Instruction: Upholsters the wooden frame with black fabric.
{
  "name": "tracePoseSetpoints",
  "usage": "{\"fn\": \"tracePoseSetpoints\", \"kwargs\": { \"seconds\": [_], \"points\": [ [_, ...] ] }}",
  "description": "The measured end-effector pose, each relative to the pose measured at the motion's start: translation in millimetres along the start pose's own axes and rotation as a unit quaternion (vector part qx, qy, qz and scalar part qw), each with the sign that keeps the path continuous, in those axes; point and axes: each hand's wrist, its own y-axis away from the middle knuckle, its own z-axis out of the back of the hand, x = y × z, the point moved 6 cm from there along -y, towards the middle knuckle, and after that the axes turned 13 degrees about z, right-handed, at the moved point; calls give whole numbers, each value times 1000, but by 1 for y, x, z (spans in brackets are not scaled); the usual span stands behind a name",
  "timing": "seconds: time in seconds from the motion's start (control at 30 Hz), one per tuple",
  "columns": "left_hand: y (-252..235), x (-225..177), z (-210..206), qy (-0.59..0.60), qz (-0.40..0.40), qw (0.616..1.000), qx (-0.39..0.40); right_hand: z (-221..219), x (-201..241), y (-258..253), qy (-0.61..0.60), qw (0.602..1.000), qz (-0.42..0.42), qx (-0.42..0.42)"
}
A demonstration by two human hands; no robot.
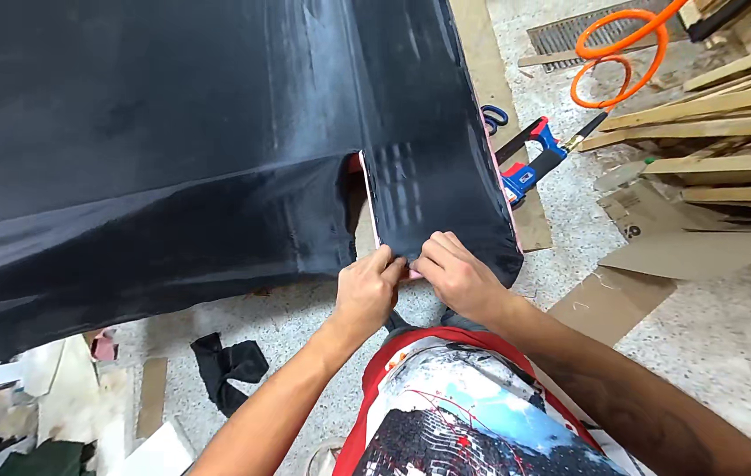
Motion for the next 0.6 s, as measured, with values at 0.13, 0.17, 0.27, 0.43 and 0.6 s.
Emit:
{"fn": "tracePoseSetpoints", "kwargs": {
  "seconds": [0.13, 0.17, 0.27, 0.43, 0.6],
  "points": [
    [4, -2, 0, 10, 12, 999, -50, 0, -12, 10, -18, 999, -36, -16],
    [6, 0, -1, 22, 11, 999, -41, 1, -15, 12, -33, 999, -42, -5],
    [18, -1, -3, 20, -28, 999, -2, 3, -21, 17, -95, 993, -54, 35],
    [40, -7, -13, -65, -64, 995, 27, 9, -24, 28, -126, 990, -31, 57],
    [43, 1, -16, 21, 26, 999, -21, 37, -37, 35, -129, 989, -66, 26]
  ]
}}
